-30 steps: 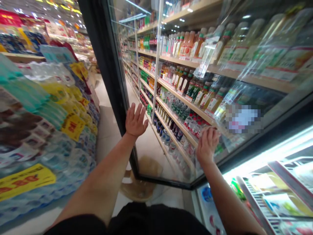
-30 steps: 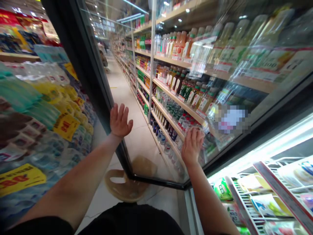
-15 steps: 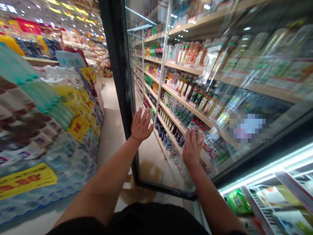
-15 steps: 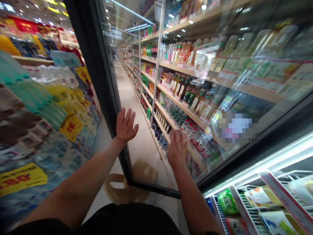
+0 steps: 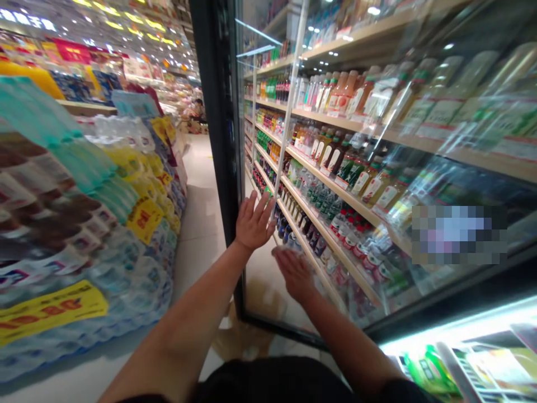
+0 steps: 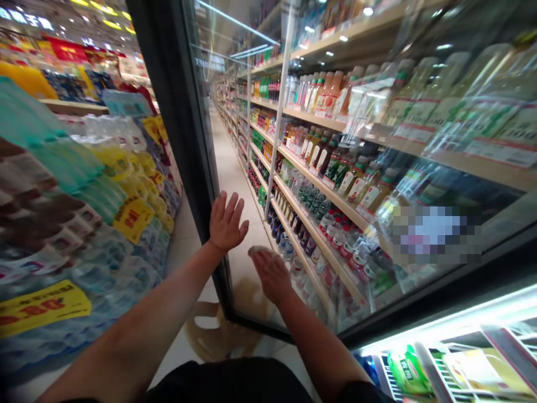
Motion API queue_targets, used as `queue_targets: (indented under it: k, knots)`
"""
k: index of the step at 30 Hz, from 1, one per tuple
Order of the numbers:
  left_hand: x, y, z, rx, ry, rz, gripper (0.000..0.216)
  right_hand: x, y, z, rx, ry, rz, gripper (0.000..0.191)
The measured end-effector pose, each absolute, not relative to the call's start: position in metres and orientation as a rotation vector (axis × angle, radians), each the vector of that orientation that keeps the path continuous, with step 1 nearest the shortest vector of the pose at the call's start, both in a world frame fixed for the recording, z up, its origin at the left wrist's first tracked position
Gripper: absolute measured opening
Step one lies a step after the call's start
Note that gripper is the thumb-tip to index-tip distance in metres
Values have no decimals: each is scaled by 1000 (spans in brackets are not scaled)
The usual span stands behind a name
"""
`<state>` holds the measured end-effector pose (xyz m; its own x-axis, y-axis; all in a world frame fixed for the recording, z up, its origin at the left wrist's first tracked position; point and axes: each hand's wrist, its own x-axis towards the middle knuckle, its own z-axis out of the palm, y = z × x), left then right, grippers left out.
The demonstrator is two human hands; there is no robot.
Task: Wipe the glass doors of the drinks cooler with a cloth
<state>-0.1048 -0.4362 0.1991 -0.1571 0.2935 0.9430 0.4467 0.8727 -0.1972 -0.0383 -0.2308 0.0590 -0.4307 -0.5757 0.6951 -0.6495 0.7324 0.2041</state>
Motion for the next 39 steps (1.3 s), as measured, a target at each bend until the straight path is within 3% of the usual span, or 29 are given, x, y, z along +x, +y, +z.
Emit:
queue_targets:
  k: [4, 12, 20, 27, 34, 39]
  knots:
    - [-107, -438, 197, -569, -1755, -139, 57, -20, -234, 13, 1183, -2092, 81, 57]
    - [-109, -436, 199, -589, -1729, -169, 62, -59, -274, 67, 1044, -2249, 92, 59]
    - [-112, -440, 193, -523, -1834, -102, 54, -41, -293, 12, 1286, -2211, 28, 43]
    - [-117, -434, 198, -539, -1737, -109, 59, -47, -246, 76, 820, -2251, 92, 62]
    - [-124, -434, 193, -554, -1770, -198, 60, -9, -167, 69, 719, -2186, 7, 67]
    - [-129, -435, 191, -557, -1783, -244, 60, -16, -117, 117, 192, -1970, -13, 66]
